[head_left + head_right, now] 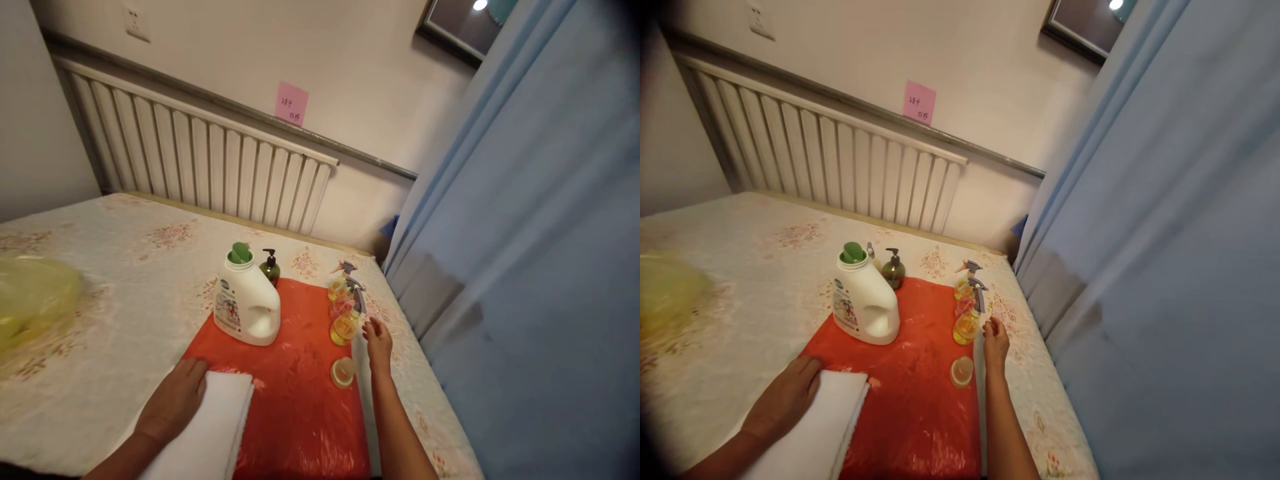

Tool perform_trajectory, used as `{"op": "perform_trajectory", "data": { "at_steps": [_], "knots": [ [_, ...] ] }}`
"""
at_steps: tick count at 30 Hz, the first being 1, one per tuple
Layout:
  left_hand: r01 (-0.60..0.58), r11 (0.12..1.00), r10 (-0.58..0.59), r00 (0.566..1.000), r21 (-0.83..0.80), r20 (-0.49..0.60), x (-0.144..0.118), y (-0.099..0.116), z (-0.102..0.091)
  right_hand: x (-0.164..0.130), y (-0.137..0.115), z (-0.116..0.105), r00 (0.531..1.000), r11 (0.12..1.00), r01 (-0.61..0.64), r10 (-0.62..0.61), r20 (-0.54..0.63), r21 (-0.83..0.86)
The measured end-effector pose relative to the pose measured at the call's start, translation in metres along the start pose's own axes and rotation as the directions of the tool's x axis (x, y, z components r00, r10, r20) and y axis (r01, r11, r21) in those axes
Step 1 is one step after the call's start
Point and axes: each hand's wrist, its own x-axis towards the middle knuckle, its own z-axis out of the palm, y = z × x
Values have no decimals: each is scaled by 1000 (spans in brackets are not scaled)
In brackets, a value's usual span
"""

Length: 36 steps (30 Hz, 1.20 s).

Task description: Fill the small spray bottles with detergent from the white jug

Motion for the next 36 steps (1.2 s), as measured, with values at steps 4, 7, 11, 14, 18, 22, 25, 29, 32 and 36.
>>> {"op": "perform_trajectory", "data": {
  "at_steps": [4, 7, 11, 14, 18, 22, 25, 29, 32, 36],
  "knots": [
    [0, 1000, 0, 1000, 0, -16, 1, 1, -1, 12, -24, 1, 999, 998, 45, -46, -20, -47],
    [8, 1000, -8, 1000, -10, -8, 1, 1, -1, 20, -37, 5, 995, 989, 101, -99, 24, -104],
    [15, 1000, -15, 1000, -19, -6, 0, 1, -1, 29, -43, 7, 984, 975, 159, -145, 101, -155],
    [5, 1000, -6, 1000, -24, -19, 1, 2, -2, 35, -41, 7, 978, 970, 173, -149, 145, -172],
    [12, 999, -13, 1000, -47, -16, 2, 4, -5, 37, -38, 9, 978, 966, 170, -141, 155, -196],
    [20, 998, -20, 1000, -61, -5, 2, 5, -7, 35, -37, 10, 979, 961, 170, -139, 152, -217],
    [-2, 999, 2, 1000, -44, 0, 1, 4, -6, 35, -37, 9, 983, 959, 154, -125, 133, -239],
    [-7, 1000, 7, 1000, -24, -14, 1, 4, -6, 36, -38, 9, 990, 955, 127, -104, 100, -269],
    [-7, 1000, 7, 1000, -13, -19, 1, 5, -7, 35, -40, 10, 993, 949, 112, -93, 78, -294],
    [-17, 1000, 17, 1000, -9, -23, 1, 6, -8, 30, -40, 11, 994, 940, 105, -89, 65, -326]
  ]
}}
